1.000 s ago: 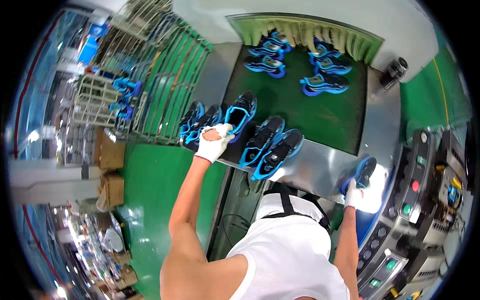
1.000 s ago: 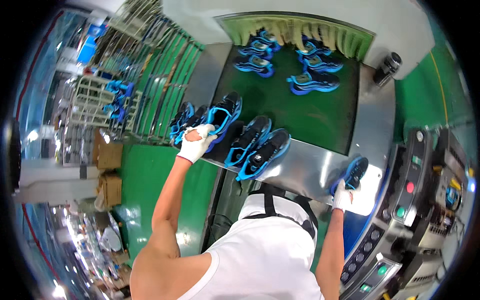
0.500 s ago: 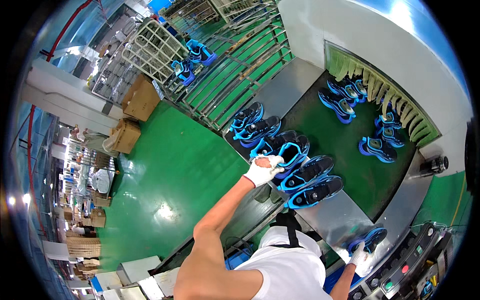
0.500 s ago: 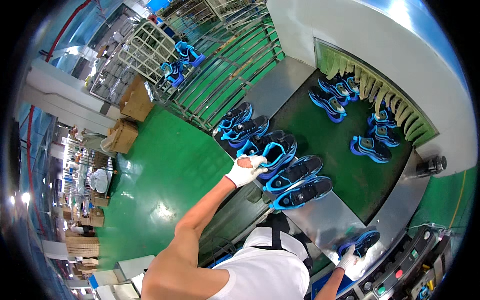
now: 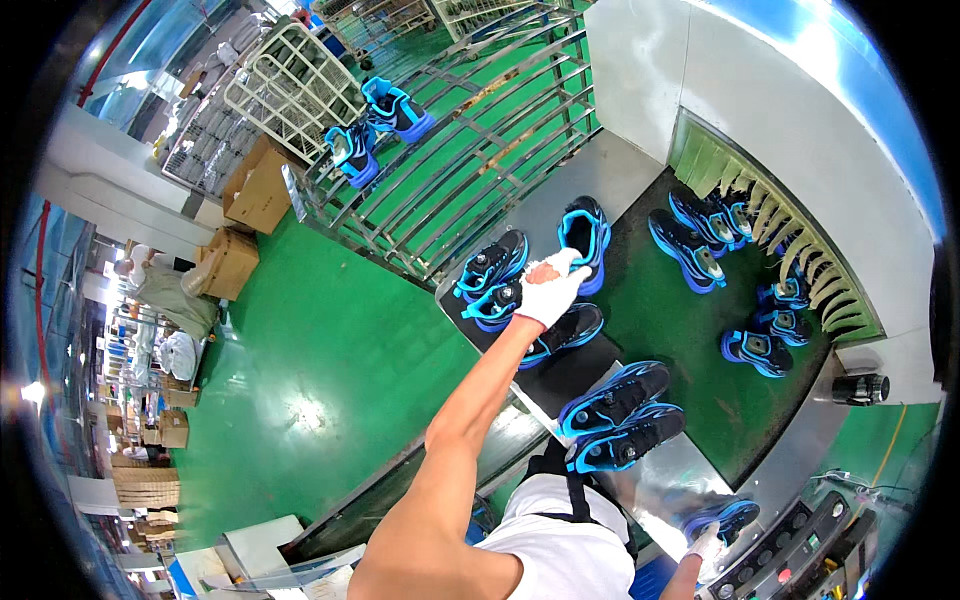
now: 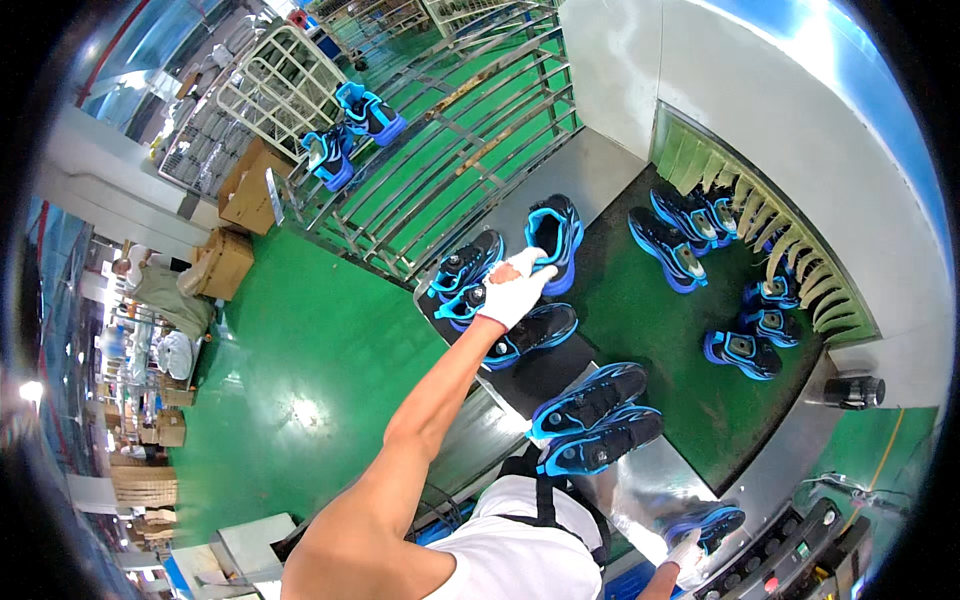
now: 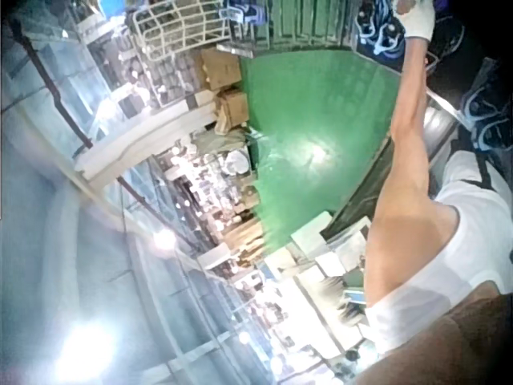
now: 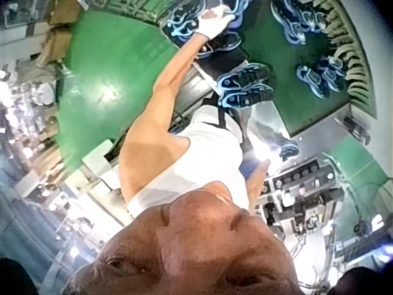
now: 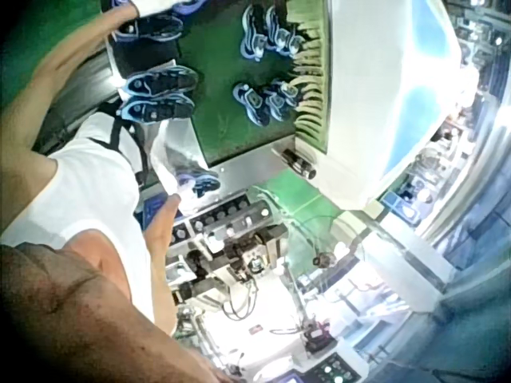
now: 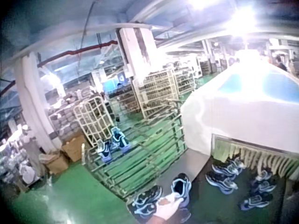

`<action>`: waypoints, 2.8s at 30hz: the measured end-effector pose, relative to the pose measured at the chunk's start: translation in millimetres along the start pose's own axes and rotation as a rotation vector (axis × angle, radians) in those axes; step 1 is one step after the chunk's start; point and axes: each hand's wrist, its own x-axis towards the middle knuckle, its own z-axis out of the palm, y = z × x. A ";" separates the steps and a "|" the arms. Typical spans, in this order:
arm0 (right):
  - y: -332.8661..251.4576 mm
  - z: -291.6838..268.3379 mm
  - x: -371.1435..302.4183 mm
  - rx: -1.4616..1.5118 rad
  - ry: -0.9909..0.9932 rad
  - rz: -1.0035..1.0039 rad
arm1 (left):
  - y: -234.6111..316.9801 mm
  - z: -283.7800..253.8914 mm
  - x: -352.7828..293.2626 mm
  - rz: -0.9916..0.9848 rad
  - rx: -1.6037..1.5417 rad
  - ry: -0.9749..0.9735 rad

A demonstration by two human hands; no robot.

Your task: The person picks up pairs of blue and black shoes from a conveyor belt, places them individually into a pressing machine one at a time, and then returns them to the conveyor belt.

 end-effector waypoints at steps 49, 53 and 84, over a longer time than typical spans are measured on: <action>1.6 18.9 4.3 0.468 0.052 0.101 | -107.9 -59.6 -42.1 0.151 0.204 -0.265; 4.1 28.4 15.0 0.410 -0.036 0.096 | -86.3 -80.6 -38.7 -0.050 0.163 -0.311; -74.4 -248.2 -165.7 0.950 -0.969 -0.666 | 226.5 -6.5 -287.1 0.176 -0.360 -0.853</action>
